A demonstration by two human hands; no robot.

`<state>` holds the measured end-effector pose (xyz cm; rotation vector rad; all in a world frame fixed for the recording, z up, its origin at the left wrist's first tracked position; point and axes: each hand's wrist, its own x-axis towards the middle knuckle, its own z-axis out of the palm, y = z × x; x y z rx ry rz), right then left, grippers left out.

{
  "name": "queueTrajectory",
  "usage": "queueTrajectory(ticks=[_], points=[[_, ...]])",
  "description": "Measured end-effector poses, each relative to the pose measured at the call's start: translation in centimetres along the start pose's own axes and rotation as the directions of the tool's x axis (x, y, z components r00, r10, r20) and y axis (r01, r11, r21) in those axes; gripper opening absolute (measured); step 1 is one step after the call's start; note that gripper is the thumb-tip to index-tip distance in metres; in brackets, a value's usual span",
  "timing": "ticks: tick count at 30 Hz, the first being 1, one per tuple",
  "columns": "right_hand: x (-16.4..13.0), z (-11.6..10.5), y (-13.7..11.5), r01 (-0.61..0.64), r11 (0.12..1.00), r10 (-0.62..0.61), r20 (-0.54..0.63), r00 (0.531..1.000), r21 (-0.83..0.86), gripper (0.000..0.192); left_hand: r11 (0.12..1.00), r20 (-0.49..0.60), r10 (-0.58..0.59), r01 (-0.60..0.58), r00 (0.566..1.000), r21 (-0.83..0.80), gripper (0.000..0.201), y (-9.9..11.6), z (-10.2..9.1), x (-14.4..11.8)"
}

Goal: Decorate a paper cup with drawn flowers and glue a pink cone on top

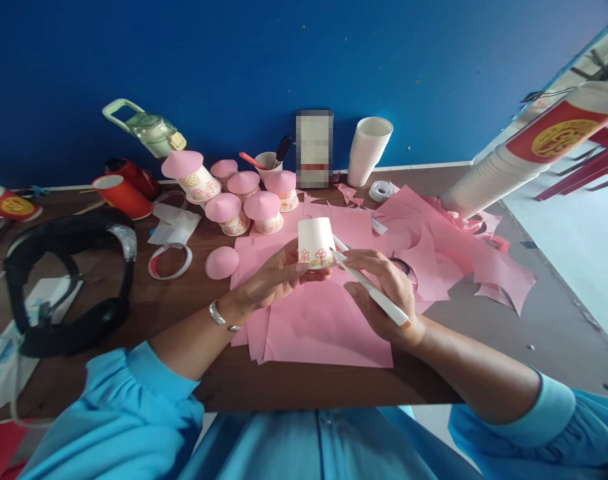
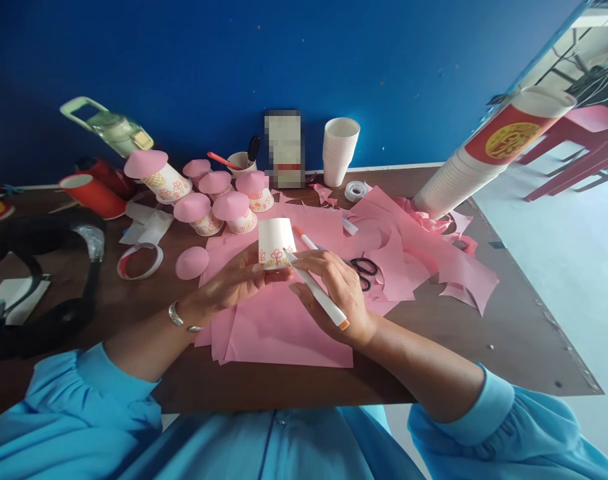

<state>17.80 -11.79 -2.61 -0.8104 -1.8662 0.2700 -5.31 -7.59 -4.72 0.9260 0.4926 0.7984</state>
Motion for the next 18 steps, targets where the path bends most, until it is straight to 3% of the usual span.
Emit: queueTrajectory(ticks=[5, 9, 18], points=[[0.07, 0.06, -0.19, 0.004, 1.000, -0.004, 0.017, 1.000, -0.007, 0.021, 0.999, 0.059, -0.036, 0.037, 0.998, -0.016, 0.034, -0.13, -0.21, -0.17], [-0.15, 0.50, -0.31, 0.045, 0.999, -0.045, 0.035, 0.998, 0.017, 0.023, 0.995, 0.076, -0.021, 0.014, 0.997, 0.102, 0.042, 0.11, 0.12, -0.36], [0.21, -0.18, -0.55, 0.082, 0.995, -0.085, 0.037, 0.996, 0.063, 0.023, 0.985, 0.012, -0.030, 0.028, 0.999, 0.173, 0.034, 0.10, 0.04, -0.39]])
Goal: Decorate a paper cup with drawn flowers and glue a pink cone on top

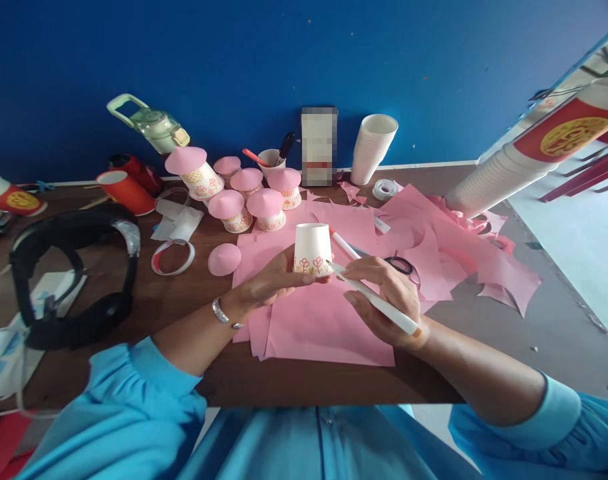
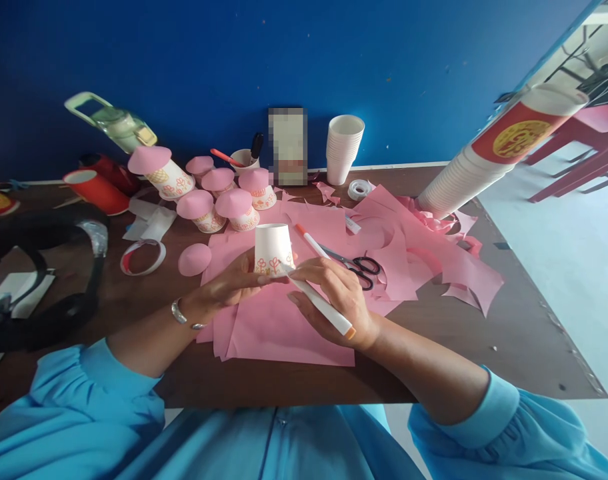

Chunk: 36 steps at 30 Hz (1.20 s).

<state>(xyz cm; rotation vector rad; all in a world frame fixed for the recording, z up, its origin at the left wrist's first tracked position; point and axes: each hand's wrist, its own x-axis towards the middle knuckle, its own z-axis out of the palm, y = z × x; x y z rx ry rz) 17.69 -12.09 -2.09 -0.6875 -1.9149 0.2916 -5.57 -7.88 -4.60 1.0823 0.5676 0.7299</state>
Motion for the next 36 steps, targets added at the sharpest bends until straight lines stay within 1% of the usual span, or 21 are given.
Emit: queueTrajectory(ticks=[3, 8, 12, 15, 23, 27, 33, 36], points=[[0.26, -0.17, -0.14, 0.019, 1.000, -0.019, 0.019, 1.000, 0.024, 0.023, 0.999, 0.031, 0.034, -0.034, 0.999, -0.012, 0.033, 0.24, 0.16, 0.00], [0.32, 0.05, -0.31, 0.065, 0.998, -0.064, 0.040, 0.997, -0.018, 0.026, 0.998, -0.008, 0.058, -0.058, 0.998, -0.029, 0.034, 0.52, 0.42, -0.04], [0.33, 0.04, -0.40, 0.083, 0.996, -0.082, 0.040, 0.996, -0.026, 0.026, 0.997, 0.004, 0.077, -0.077, 0.997, -0.023, 0.033, 0.33, 0.23, -0.13], [0.37, -0.03, -0.43, 0.089, 0.995, -0.087, 0.042, 0.995, -0.035, 0.022, 0.996, 0.010, 0.094, -0.094, 0.995, -0.005, 0.028, 0.22, 0.02, -0.22], [0.32, 0.04, -0.31, 0.105, 0.992, -0.102, 0.038, 0.994, -0.074, 0.021, 0.994, 0.017, 0.107, -0.107, 0.994, -0.001, 0.021, 0.47, 0.16, -0.20], [0.39, 0.06, -0.35, 0.110, 0.992, -0.108, 0.029, 0.994, -0.068, 0.019, 0.994, 0.013, 0.111, -0.111, 0.994, -0.016, 0.021, 0.32, 0.10, -0.09], [0.47, 0.03, -0.33, 0.095, 0.993, -0.093, 0.035, 0.995, -0.072, 0.019, 0.995, 0.013, 0.097, -0.097, 0.995, -0.023, 0.015, 0.55, 0.26, -0.05], [0.46, 0.04, -0.28, 0.088, 0.994, -0.086, 0.034, 0.996, -0.069, 0.019, 0.995, 0.008, 0.085, -0.084, 0.996, -0.046, 0.018, 0.45, 0.27, 0.00]])
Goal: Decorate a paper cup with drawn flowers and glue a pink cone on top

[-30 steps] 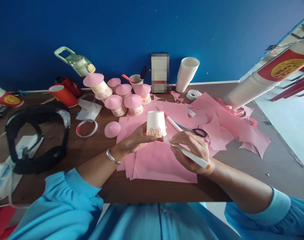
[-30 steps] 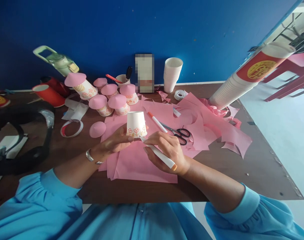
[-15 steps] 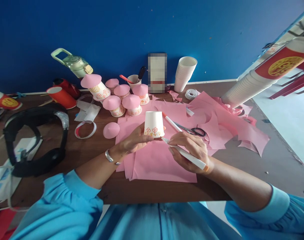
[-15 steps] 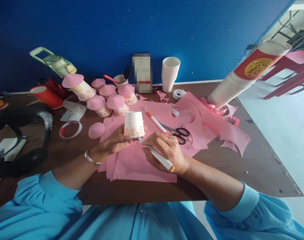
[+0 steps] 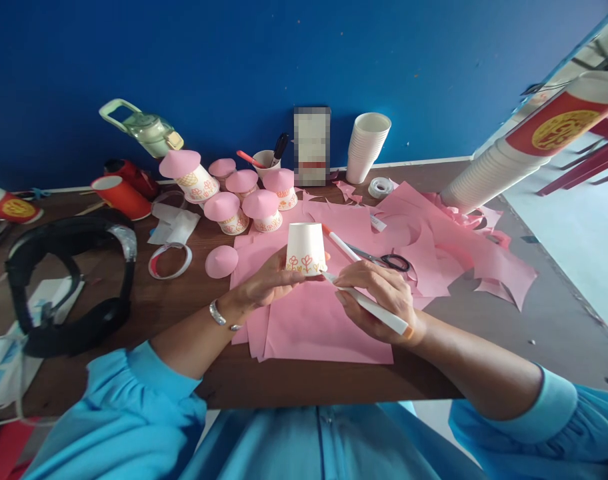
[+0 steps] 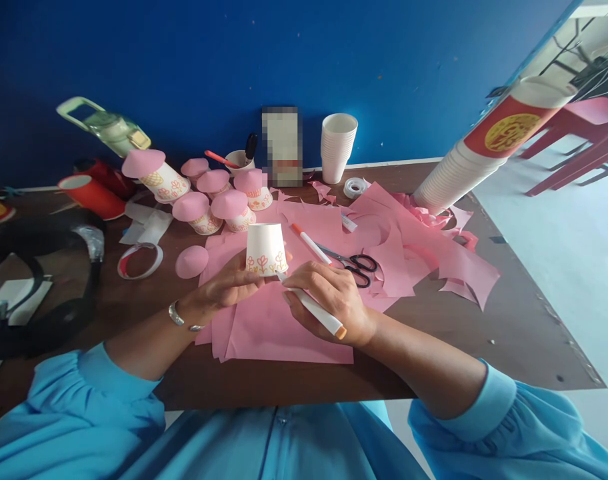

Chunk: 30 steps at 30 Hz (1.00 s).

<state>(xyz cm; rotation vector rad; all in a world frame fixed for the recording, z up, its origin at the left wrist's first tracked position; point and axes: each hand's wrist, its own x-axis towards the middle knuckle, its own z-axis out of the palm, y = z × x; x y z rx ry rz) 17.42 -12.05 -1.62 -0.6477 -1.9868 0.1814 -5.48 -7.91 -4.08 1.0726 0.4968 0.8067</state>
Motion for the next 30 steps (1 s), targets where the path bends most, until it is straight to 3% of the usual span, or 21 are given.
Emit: queueTrajectory(ticks=[14, 30], points=[[-0.1, 0.2, 0.0, 0.001, 1.000, -0.001, 0.006, 1.000, 0.007, 0.018, 0.999, 0.061, 0.014, -0.013, 0.998, -0.029, 0.026, -1.4, -1.3, -0.1], [-0.2, 0.1, 0.0, -0.024, 1.000, 0.024, 0.015, 1.000, -0.010, 0.019, 0.998, 0.013, -0.017, 0.018, 1.000, -0.054, 0.031, -1.8, -1.5, -0.3]])
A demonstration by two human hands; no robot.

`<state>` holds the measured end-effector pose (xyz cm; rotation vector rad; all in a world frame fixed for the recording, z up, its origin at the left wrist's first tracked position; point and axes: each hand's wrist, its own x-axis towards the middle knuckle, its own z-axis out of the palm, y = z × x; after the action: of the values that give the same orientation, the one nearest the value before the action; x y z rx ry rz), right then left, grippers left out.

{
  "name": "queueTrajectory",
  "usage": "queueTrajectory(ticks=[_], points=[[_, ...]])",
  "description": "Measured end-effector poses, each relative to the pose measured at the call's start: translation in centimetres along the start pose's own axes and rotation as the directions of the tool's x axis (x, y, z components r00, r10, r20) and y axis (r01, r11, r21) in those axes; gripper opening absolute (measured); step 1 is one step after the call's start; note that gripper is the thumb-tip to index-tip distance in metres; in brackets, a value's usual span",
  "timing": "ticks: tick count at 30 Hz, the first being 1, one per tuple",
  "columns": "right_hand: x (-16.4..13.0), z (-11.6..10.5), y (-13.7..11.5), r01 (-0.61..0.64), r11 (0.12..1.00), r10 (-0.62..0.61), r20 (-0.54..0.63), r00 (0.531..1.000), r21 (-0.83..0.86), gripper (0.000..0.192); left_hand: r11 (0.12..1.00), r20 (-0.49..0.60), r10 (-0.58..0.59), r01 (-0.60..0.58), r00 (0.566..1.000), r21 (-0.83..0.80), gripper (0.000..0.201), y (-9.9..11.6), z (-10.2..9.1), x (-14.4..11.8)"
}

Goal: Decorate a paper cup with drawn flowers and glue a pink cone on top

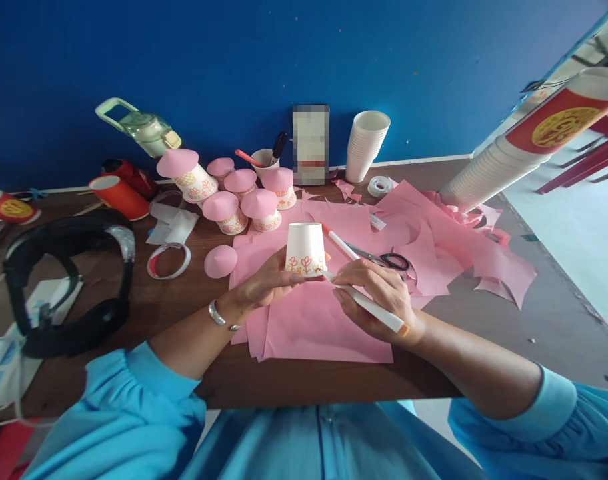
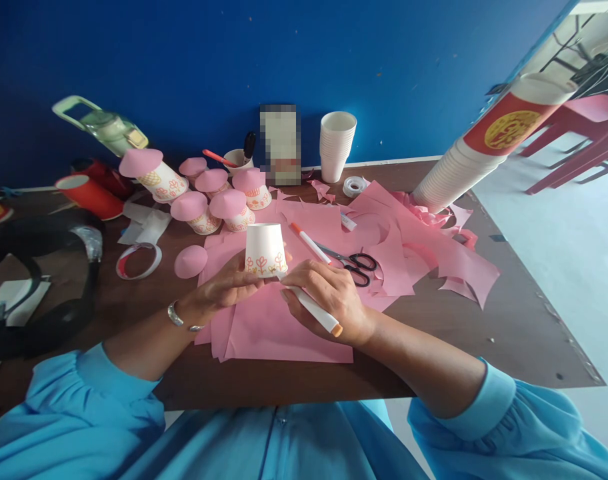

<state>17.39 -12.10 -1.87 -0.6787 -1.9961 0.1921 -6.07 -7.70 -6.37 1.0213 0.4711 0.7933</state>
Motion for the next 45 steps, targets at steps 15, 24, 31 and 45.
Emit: queueTrajectory(ticks=[15, 24, 31, 45], points=[[0.1, 0.0, -0.3, -0.012, 1.000, 0.012, -0.003, 1.000, -0.009, 0.022, 1.000, 0.013, 0.014, -0.015, 1.000, 0.016, 0.031, 0.5, 0.4, 0.1], [0.1, -0.1, -0.4, -0.018, 0.999, 0.018, 0.005, 1.000, 0.034, 0.020, 0.999, 0.031, 0.030, -0.032, 0.999, 0.042, 0.028, 1.4, 1.1, 0.2], [0.1, -0.2, -0.5, -0.030, 0.999, 0.030, -0.011, 0.999, 0.034, 0.017, 0.998, 0.013, 0.016, -0.016, 1.000, 0.060, 0.025, 1.6, 1.4, 0.2], [0.1, 0.1, -0.5, -0.018, 0.999, 0.018, -0.004, 1.000, 0.028, 0.022, 0.997, 0.026, 0.023, -0.025, 0.999, 0.069, 0.029, 1.3, 1.1, 0.0]])
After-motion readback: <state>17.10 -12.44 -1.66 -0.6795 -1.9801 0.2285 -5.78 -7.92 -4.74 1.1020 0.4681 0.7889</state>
